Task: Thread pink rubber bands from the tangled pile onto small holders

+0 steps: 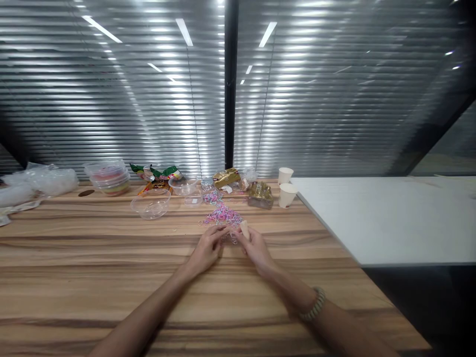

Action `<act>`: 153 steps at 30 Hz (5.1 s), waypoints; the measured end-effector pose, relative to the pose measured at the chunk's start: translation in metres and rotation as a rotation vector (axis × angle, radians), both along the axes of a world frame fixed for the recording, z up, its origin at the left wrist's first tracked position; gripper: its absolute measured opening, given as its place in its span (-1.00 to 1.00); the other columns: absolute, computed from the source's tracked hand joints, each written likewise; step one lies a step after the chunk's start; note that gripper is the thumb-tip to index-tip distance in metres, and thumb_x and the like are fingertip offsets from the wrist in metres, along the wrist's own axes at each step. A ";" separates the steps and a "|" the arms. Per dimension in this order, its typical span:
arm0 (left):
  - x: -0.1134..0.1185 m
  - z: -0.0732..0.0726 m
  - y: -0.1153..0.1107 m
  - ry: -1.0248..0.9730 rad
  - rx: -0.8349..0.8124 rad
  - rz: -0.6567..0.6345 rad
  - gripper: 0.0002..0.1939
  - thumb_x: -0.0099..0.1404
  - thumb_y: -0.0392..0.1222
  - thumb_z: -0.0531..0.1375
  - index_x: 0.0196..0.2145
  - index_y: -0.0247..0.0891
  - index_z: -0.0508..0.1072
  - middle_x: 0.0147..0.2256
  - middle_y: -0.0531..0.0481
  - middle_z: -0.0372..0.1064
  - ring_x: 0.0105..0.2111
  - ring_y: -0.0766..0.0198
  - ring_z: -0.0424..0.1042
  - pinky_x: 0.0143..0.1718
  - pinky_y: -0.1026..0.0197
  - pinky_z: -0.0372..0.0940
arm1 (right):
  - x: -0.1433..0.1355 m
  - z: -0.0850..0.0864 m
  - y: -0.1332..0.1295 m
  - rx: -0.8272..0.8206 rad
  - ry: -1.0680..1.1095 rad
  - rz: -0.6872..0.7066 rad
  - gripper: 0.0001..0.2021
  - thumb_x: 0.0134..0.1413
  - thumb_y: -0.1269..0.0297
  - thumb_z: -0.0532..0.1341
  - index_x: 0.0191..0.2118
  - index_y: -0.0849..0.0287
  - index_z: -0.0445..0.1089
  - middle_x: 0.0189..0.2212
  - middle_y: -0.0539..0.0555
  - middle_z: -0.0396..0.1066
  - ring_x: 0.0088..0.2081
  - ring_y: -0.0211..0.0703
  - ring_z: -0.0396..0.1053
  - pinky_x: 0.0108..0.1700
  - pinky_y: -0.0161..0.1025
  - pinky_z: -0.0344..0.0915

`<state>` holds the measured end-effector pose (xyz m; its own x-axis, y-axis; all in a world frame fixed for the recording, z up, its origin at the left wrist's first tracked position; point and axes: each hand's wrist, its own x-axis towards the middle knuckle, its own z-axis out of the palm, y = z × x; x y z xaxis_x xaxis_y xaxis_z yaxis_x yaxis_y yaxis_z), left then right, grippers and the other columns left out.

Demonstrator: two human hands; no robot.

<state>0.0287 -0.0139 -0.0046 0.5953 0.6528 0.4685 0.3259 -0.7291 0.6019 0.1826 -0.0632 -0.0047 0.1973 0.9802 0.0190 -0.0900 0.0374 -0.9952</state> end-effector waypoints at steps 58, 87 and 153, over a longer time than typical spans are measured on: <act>0.006 -0.013 0.001 -0.197 -0.398 0.108 -0.75 0.09 -0.09 0.18 -0.34 -0.32 0.50 -0.42 -0.09 0.46 -0.44 0.27 0.38 -0.42 0.28 0.24 | 0.001 -0.008 -0.003 0.243 -0.530 0.068 -0.72 0.02 0.13 0.10 -0.30 0.27 0.36 -0.49 0.03 0.35 -0.43 -0.23 0.26 -0.35 -0.34 0.20; 0.008 -0.012 -0.002 -0.245 -0.367 0.113 -0.73 0.08 -0.06 0.19 -0.33 -0.31 0.49 -0.41 -0.07 0.44 -0.43 0.29 0.37 -0.39 0.29 0.28 | 0.003 -0.008 -0.002 0.222 -0.561 0.038 -0.71 0.02 0.11 0.10 -0.35 0.27 0.36 -0.51 0.03 0.35 -0.46 -0.25 0.24 -0.37 -0.34 0.18; 0.008 -0.012 -0.001 -0.282 -0.379 0.097 -0.76 0.13 -0.13 0.14 -0.29 -0.33 0.43 -0.40 -0.07 0.41 -0.41 0.29 0.37 -0.35 0.26 0.26 | 0.001 -0.008 -0.002 0.229 -0.580 0.081 -0.77 0.02 0.19 0.10 -0.36 0.27 0.34 -0.45 0.05 0.37 -0.42 -0.23 0.28 -0.36 -0.35 0.16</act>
